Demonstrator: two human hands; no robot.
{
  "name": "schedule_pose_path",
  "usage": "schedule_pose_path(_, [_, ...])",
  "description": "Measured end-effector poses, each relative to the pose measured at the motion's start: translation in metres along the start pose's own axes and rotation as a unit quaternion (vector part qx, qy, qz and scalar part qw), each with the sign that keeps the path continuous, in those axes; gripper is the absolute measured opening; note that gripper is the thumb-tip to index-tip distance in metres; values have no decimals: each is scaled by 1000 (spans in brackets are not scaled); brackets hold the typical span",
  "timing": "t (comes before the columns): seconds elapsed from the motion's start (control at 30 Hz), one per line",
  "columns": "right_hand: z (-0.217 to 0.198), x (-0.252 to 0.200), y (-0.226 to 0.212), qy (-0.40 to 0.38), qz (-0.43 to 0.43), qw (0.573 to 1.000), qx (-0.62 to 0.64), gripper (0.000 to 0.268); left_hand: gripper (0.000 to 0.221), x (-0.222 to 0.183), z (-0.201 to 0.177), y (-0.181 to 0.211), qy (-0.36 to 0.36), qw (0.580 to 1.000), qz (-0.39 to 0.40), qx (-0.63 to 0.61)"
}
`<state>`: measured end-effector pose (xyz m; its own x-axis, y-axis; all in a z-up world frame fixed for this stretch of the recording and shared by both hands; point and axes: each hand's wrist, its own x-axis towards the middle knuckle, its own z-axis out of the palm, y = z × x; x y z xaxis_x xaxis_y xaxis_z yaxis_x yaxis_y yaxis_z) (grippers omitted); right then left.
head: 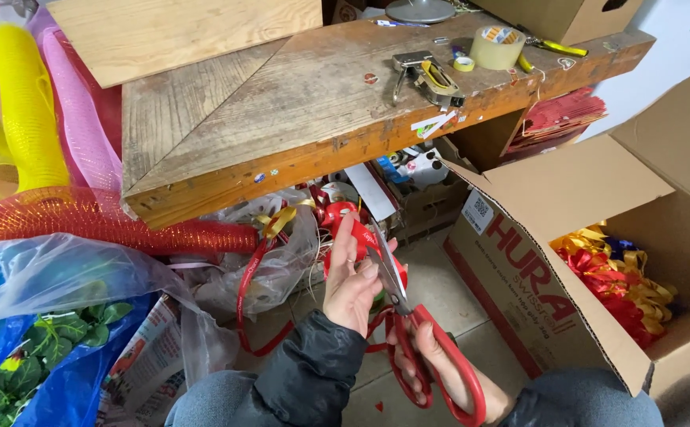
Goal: Tying red decorative ribbons into bows and cutting them with scissors.
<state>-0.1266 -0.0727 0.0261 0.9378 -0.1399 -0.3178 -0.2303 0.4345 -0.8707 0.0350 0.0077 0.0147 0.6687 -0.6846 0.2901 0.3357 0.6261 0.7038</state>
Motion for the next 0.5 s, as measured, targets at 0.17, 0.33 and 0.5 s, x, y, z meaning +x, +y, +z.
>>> schedule_pose_path(0.17, [3,-2,6,26,-8,1000,-7,72,87,0,4,1,20,1000,4,-18])
schedule_pose_path(0.33, [3,0,9,68,30,997,-1,74,82,-1,5,1,16,1000,16,-17])
schedule_pose_path(0.5, [-4,2,16,118,91,988,27,75,83,-1,1,-1,9,1000,26,-12])
